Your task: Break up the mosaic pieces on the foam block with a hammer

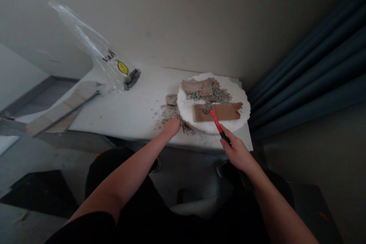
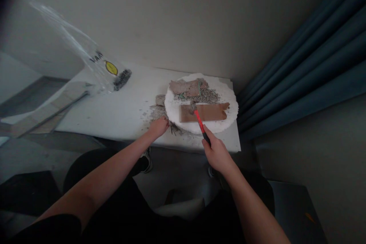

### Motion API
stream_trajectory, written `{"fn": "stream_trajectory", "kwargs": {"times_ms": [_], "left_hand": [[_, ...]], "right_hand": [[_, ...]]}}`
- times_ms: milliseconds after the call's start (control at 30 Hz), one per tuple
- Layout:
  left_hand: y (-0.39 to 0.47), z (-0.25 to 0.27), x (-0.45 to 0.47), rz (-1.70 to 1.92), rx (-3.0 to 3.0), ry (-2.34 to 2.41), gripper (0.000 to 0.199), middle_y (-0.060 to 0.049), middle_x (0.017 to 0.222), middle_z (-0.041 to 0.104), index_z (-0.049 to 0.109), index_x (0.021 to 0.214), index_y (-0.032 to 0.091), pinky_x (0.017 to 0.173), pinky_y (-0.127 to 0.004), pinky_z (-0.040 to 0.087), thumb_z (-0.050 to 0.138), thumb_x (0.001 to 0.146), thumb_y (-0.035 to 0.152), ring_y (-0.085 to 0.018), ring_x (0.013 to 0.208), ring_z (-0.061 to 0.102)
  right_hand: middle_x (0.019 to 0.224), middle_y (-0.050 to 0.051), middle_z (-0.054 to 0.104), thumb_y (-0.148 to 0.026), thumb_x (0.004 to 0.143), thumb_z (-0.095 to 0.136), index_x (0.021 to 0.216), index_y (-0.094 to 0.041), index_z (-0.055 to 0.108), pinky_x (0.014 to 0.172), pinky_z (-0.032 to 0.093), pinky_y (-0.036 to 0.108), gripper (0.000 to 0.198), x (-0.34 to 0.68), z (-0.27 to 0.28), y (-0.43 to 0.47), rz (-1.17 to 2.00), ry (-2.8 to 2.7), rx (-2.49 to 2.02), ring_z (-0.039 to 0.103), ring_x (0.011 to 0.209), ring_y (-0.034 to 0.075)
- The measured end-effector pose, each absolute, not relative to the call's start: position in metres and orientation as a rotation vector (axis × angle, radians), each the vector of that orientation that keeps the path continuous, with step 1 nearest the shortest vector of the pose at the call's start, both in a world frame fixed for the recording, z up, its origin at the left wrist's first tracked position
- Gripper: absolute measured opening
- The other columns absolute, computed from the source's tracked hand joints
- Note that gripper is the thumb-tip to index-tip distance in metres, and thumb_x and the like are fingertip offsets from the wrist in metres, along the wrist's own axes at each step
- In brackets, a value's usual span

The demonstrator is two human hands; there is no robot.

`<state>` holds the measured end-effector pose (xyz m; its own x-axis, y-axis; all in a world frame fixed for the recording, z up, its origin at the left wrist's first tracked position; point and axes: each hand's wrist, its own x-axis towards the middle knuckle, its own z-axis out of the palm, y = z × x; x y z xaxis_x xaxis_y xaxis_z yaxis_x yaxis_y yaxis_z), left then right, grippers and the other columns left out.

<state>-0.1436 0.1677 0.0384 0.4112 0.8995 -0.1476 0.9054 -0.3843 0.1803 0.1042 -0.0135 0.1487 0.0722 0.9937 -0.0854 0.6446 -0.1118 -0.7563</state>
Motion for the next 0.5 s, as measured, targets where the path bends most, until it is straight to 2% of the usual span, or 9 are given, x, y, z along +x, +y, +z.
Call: {"fn": "stream_trajectory", "kwargs": {"times_ms": [133,267,333,400,500], "left_hand": [[0.168,0.034,-0.142,0.027,2.418,1.547,0.027,-0.019,0.103,0.069,0.070,0.098,0.014,0.078,-0.040,0.054,0.048,0.084,0.021,-0.027,0.087,0.069],[0.181,0.046,-0.152,0.090,2.342,1.692,0.022,-0.016,0.091,0.071,0.068,0.095,0.015,0.075,-0.037,0.052,0.057,0.077,0.021,-0.026,0.083,0.068],[0.192,0.059,-0.160,0.238,2.239,1.821,0.019,-0.013,0.088,0.071,0.066,0.093,0.017,0.075,-0.037,0.051,0.058,0.077,0.022,-0.026,0.084,0.067],[0.202,0.074,-0.162,0.506,2.078,1.844,0.027,-0.009,0.087,0.070,0.064,0.103,0.019,0.075,-0.034,0.051,0.058,0.076,0.021,-0.022,0.082,0.066],[0.204,0.091,-0.147,0.802,1.940,1.539,0.036,-0.004,0.087,0.069,0.061,0.115,0.019,0.071,-0.029,0.050,0.056,0.080,0.021,-0.015,0.071,0.063]], "right_hand": [[0.112,0.011,0.072,-0.030,0.095,0.048,0.154,-0.022,0.039,0.093,0.050,0.047,0.061,0.109,0.143,-0.010,0.816,-1.605,-1.822,0.067,0.098,0.026],[0.124,0.013,0.068,-0.031,0.095,0.048,0.154,-0.022,0.039,0.097,0.048,0.047,0.061,0.112,0.139,-0.007,0.820,-1.607,-1.807,0.065,0.110,0.028],[0.130,0.013,0.066,-0.031,0.095,0.048,0.155,-0.023,0.038,0.099,0.047,0.048,0.061,0.113,0.137,-0.007,0.821,-1.611,-1.797,0.063,0.116,0.029],[0.131,0.013,0.065,-0.031,0.096,0.048,0.155,-0.024,0.037,0.100,0.047,0.049,0.061,0.113,0.137,-0.006,0.830,-1.616,-1.793,0.062,0.117,0.029],[0.134,0.013,0.064,-0.031,0.096,0.047,0.156,-0.023,0.035,0.101,0.046,0.049,0.061,0.112,0.139,-0.006,0.846,-1.623,-1.789,0.061,0.120,0.030]]}}
